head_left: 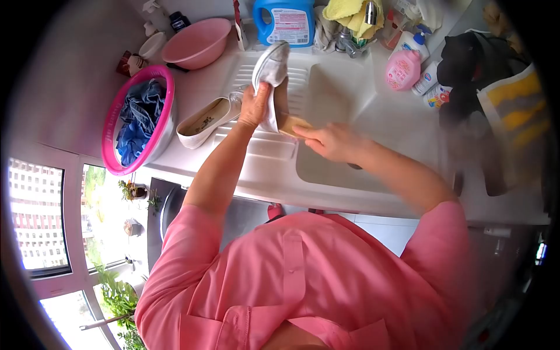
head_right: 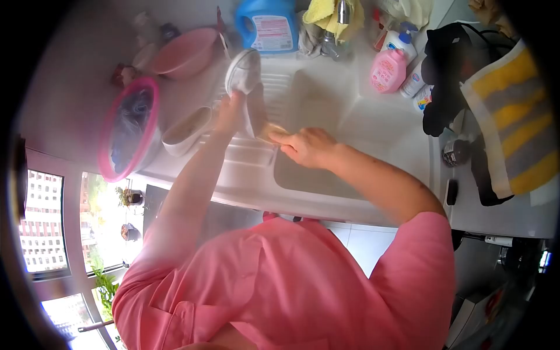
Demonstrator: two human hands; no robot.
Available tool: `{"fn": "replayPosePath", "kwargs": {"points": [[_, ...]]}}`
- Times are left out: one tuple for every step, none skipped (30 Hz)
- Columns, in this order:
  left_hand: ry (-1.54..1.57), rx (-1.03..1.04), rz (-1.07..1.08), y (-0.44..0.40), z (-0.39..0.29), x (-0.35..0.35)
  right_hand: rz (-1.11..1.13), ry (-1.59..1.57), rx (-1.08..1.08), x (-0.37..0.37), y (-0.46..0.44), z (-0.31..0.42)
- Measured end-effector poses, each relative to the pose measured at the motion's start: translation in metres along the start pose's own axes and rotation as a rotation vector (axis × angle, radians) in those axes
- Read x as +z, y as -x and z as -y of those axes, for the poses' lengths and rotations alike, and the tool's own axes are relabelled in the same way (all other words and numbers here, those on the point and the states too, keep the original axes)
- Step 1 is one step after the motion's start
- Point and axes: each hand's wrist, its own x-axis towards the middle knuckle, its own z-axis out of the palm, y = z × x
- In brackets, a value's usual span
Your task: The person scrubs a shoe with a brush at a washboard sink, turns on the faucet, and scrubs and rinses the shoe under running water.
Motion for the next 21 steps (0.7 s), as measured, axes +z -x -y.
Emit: {"fn": "replayPosePath", "kwargs": {"points": [[0.001,0.013,-0.004,-0.007,0.008,0.006,0.028,-0.315,0.039,0.006,0.003,-0.005],[0.003,0.026,-0.008,-0.014,0.016,0.012,0.055,-0.629,0.077,0.014,0.003,-0.009],[-0.124,0.000,-0.025,0.005,0.018,-0.040,0.061,-0.739,0.013,0.048,-0.014,0.038],[-0.043,0.025,-0.069,-0.015,0.026,-0.027,-0.159,-0.929,-0.072,0.064,-0.031,0.020],[0.030,0.024,-0.108,-0.025,0.039,-0.017,-0.357,-1.127,-0.171,0.070,-0.037,0.009],[0.093,0.047,-0.141,-0.028,0.055,-0.011,-0.309,-1.205,-0.127,0.067,-0.035,0.015],[0.086,0.033,-0.101,-0.037,0.063,-0.011,-0.312,-1.196,-0.133,0.060,-0.036,0.020],[0.153,0.031,-0.156,-0.042,0.072,-0.007,-0.225,-1.320,-0.028,0.052,-0.037,0.024],[0.205,0.010,-0.202,-0.031,0.053,-0.008,-0.228,-1.354,-0.009,0.059,-0.039,0.028],[0.190,0.002,-0.195,-0.029,0.053,-0.013,-0.231,-1.387,0.009,0.066,-0.039,0.033],[0.223,-0.008,-0.149,-0.028,0.053,-0.014,-0.232,-1.393,0.016,0.066,-0.035,0.025],[0.255,-0.025,-0.104,-0.025,0.056,-0.015,-0.240,-1.090,-0.014,0.063,-0.027,0.012],[0.088,0.023,-0.085,-0.024,0.057,-0.015,-0.248,-0.782,-0.044,0.054,-0.021,0.003],[-0.016,0.112,-0.037,-0.024,0.056,-0.014,-0.270,-0.518,-0.058,0.042,-0.017,-0.002],[0.018,0.061,-0.060,-0.026,0.054,-0.012,-0.274,-0.518,-0.058,0.021,-0.013,0.000],[0.054,0.011,-0.085,-0.027,0.052,-0.011,-0.216,-0.197,-0.027,-0.002,-0.010,0.007],[0.091,-0.038,-0.111,-0.029,0.050,-0.009,-0.162,0.122,0.007,-0.015,-0.010,0.009],[0.192,-0.118,-0.075,-0.038,0.067,-0.011,-0.256,0.137,-0.039,-0.010,-0.014,0.006],[0.300,-0.200,-0.044,-0.040,0.065,-0.013,-0.262,0.142,-0.038,0.001,-0.016,0.007],[0.321,-0.147,-0.064,-0.038,0.064,-0.011,-0.375,-0.023,-0.033,0.016,-0.015,0.010],[0.344,-0.092,-0.085,-0.033,0.053,-0.008,-0.489,-0.187,-0.031,0.032,-0.014,0.012]]}}
